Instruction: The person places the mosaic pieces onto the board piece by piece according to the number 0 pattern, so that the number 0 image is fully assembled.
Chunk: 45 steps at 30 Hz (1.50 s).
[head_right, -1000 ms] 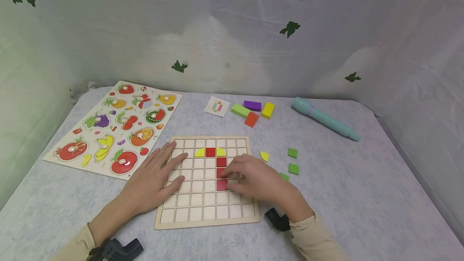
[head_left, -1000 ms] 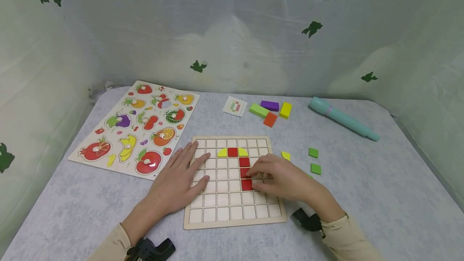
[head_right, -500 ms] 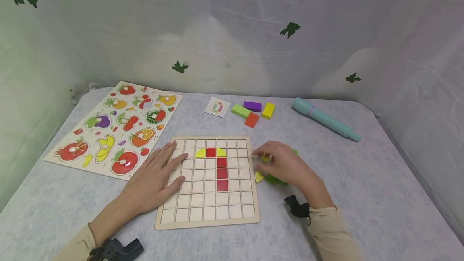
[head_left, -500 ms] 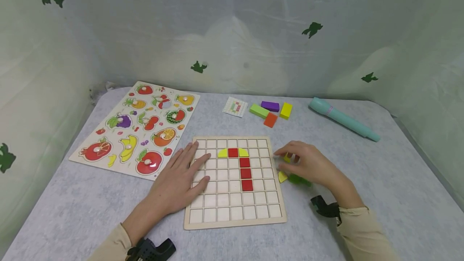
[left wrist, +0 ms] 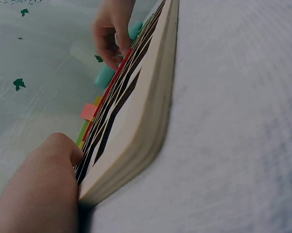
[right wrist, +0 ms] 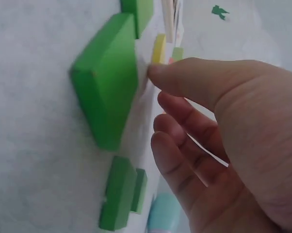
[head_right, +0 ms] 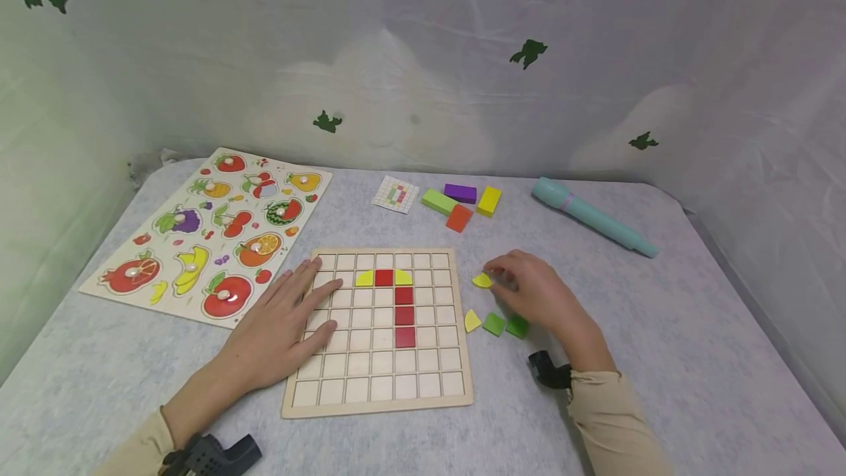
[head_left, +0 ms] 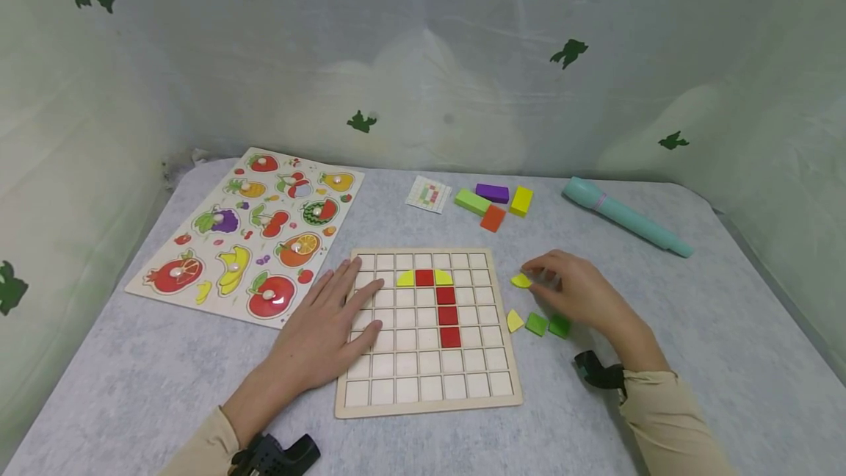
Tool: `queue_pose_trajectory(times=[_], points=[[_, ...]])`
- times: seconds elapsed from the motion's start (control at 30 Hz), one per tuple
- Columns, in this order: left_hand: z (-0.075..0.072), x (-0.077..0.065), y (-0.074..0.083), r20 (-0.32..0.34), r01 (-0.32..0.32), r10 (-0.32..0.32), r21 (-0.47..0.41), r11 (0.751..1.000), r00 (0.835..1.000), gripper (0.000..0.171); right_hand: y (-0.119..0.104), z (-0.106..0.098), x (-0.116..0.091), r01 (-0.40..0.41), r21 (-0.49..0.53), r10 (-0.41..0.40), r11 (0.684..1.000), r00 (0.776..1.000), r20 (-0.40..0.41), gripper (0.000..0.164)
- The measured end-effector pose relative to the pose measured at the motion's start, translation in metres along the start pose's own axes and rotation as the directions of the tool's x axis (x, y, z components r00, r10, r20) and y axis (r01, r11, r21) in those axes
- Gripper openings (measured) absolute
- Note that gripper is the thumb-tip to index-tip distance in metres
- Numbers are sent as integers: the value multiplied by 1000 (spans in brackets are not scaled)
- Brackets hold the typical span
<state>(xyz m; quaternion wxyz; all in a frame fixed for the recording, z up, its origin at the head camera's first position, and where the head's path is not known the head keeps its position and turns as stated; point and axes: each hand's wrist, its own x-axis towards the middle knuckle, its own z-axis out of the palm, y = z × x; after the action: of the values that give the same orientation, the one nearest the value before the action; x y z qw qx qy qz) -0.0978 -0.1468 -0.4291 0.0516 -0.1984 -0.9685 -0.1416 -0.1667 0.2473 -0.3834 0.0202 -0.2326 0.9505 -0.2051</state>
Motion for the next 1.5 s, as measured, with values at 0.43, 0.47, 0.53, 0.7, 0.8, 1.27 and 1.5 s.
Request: queue_pose_trajectory(times=[0.43, 0.47, 0.53, 0.7, 0.8, 1.27, 1.5], points=[[0, 0, 0, -8, -3, 3, 4, 1000, 1000, 66, -10, 7, 3, 18, 83, -25, 996, 996, 84, 26], [0, 0, 0, -7, -3, 3, 3, 1000, 1000, 66, -10, 8, 3, 16, 83, -23, 996, 996, 85, 26], [0, 0, 0, -6, -3, 3, 2, 1000, 1000, 66, -12, 8, 3, 22, 91, -29, 996, 996, 85, 26], [1, 0, 0, -4, 0, 0, 2, 1000, 1000, 66, -22, 6, 2, 62, 136, -73, 989, 994, 81, 27], [1, 0, 0, -4, 1, -1, 3, 1000, 1000, 66, -32, 6, 2, 99, 175, -117, 980, 989, 94, 28], [3, 0, 0, -6, -2, 2, -5, 1000, 1000, 66, -78, 25, -1, 285, 273, -351, 919, 907, 234, 22], [2, 0, 0, -9, -6, 5, -4, 1000, 1000, 65, -90, 32, -3, 289, 249, -358, 924, 884, 302, 23]])
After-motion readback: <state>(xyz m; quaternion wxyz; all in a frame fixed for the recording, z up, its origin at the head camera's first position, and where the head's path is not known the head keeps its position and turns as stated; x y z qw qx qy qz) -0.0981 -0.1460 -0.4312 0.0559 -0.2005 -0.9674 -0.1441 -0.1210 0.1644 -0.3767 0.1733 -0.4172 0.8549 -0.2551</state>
